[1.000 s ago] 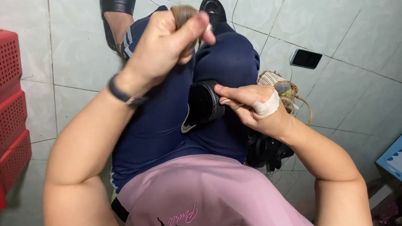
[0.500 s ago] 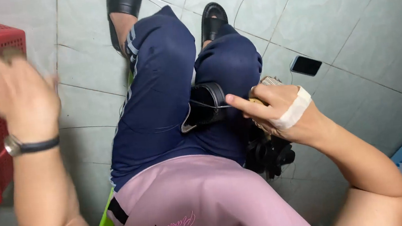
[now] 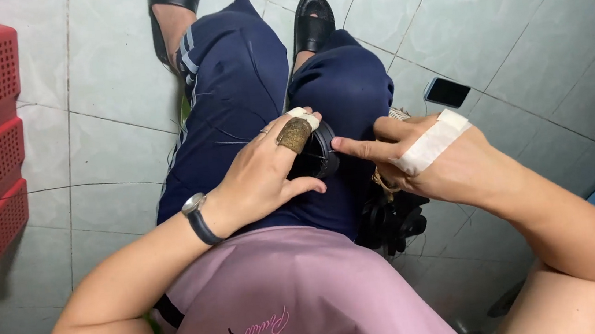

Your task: Hand-sewing the sole of a black sandal using a needle and thread in a workshop.

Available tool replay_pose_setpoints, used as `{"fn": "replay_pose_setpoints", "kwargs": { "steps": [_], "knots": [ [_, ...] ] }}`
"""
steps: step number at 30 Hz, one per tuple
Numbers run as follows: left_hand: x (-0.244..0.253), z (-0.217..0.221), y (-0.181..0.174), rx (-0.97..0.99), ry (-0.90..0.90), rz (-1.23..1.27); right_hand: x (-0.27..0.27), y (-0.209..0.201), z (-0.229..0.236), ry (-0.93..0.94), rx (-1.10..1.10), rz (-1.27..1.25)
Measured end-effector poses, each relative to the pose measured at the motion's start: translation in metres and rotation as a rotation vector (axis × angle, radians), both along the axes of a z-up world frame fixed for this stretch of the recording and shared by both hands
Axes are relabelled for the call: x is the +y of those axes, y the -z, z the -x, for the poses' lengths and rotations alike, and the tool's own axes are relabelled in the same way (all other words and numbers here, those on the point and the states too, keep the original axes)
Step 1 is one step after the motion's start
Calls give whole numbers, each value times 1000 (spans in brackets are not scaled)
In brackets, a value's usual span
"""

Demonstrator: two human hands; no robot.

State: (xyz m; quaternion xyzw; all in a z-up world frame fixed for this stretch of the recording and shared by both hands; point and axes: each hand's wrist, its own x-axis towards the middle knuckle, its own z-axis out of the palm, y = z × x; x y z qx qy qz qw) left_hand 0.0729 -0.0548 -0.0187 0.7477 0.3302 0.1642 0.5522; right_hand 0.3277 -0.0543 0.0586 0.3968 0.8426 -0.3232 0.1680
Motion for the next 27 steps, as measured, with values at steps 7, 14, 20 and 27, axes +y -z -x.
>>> {"fn": "replay_pose_setpoints", "kwargs": {
  "steps": [7,14,20,27],
  "knots": [
    [-16,-14,18,-77,-132,-129,-3,2,19,-116,-80,-183],
    [-24,-15,20,-119,-178,-285,-29,12,27,64,65,-173],
    [-37,-18,-8,-148,-66,-482,-85,23,10,427,367,-129],
    [-73,-15,-2,44,39,-883,-178,99,26,791,721,-163]
  ]
}}
